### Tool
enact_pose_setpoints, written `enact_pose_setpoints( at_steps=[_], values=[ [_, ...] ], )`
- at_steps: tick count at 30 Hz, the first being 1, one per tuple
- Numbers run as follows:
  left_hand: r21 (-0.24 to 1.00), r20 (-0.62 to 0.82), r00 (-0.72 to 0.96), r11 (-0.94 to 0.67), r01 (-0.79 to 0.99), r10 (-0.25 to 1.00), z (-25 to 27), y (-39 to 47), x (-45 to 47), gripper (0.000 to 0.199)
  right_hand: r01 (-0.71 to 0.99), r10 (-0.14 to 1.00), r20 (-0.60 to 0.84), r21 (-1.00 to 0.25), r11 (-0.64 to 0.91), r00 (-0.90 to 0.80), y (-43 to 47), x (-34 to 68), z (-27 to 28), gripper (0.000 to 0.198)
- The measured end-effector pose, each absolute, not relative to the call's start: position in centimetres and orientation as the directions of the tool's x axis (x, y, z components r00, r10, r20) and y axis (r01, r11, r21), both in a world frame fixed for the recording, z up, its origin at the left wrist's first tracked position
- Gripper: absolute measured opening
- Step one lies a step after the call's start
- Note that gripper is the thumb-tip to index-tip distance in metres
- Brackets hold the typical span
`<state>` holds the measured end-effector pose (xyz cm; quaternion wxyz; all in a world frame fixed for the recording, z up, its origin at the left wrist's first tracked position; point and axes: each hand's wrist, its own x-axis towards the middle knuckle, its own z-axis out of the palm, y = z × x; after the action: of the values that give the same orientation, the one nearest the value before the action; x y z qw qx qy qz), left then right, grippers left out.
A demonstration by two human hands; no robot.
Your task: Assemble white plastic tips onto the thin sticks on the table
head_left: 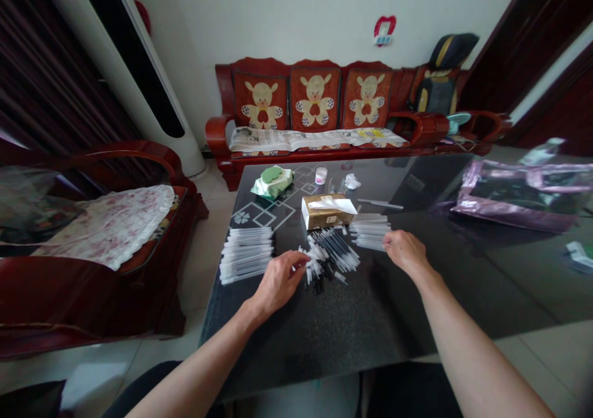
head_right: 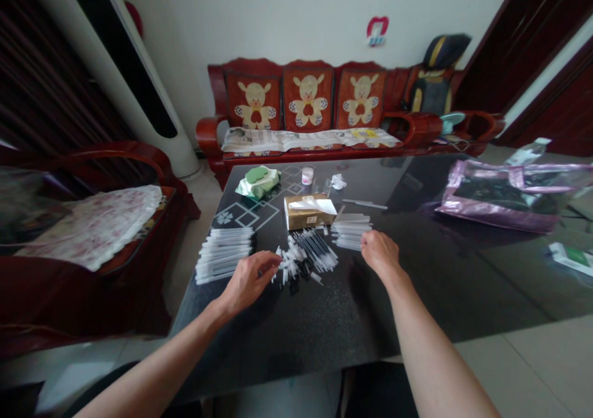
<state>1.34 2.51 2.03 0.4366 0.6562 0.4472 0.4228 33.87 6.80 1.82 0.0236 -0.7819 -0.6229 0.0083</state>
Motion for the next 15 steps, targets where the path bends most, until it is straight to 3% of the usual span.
enact_pose_setpoints(
  at_steps=[15],
  values=[
    [0.829, 0.277, 0.287, -0.379, 0.411, 0.917, 1.0, 3.3, 0.3, 0.019, 0.99, 0.991, -0.052, 0.078, -0.119, 0.123, 6.8, 33.2, -0.2, 0.021]
  ],
)
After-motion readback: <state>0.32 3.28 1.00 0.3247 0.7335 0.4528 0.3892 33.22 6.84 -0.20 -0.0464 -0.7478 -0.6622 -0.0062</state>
